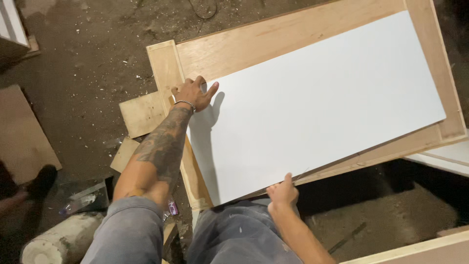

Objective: The person shaves the edge of a wooden board using a small blade by hand, and then repeats the process on a larger white laminate board.

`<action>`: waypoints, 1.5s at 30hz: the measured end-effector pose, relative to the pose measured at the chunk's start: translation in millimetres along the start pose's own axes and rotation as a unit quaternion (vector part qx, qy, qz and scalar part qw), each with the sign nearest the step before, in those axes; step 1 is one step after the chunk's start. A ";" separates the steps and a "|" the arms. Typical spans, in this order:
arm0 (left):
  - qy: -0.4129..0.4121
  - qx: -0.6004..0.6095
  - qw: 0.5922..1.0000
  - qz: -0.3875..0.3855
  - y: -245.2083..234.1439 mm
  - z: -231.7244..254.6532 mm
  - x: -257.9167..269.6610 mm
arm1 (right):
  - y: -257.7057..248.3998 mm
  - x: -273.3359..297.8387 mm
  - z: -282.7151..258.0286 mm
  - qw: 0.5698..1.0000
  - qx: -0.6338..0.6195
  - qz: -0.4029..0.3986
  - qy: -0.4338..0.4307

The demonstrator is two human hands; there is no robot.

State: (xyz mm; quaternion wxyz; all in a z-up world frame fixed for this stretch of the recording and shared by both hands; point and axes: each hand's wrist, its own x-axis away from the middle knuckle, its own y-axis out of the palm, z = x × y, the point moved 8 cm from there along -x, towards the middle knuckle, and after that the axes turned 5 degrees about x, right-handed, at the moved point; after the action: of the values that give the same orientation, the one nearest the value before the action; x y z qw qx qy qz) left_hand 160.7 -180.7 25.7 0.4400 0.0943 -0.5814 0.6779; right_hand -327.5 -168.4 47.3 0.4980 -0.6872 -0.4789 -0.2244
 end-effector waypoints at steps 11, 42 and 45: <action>-0.084 0.109 0.933 0.333 -8.4 -217.3 78.6 | 96.2 120.7 -75.9 0.872 0.313 -0.248 -0.283; -0.283 0.125 0.887 0.344 93.8 -3.5 108.0 | 58.6 -241.5 -451.6 0.775 0.444 0.084 -0.443; -0.309 0.111 0.868 0.372 81.0 16.6 119.9 | 79.3 -316.5 -455.4 0.838 0.305 0.105 -0.441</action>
State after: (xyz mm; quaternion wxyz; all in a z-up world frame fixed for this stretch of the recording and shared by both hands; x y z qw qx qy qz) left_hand 25.8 -131.7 50.4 -0.0601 0.1237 -0.6004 0.7878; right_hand -320.3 -719.2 -54.9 0.4391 -0.5732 -0.6170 0.3130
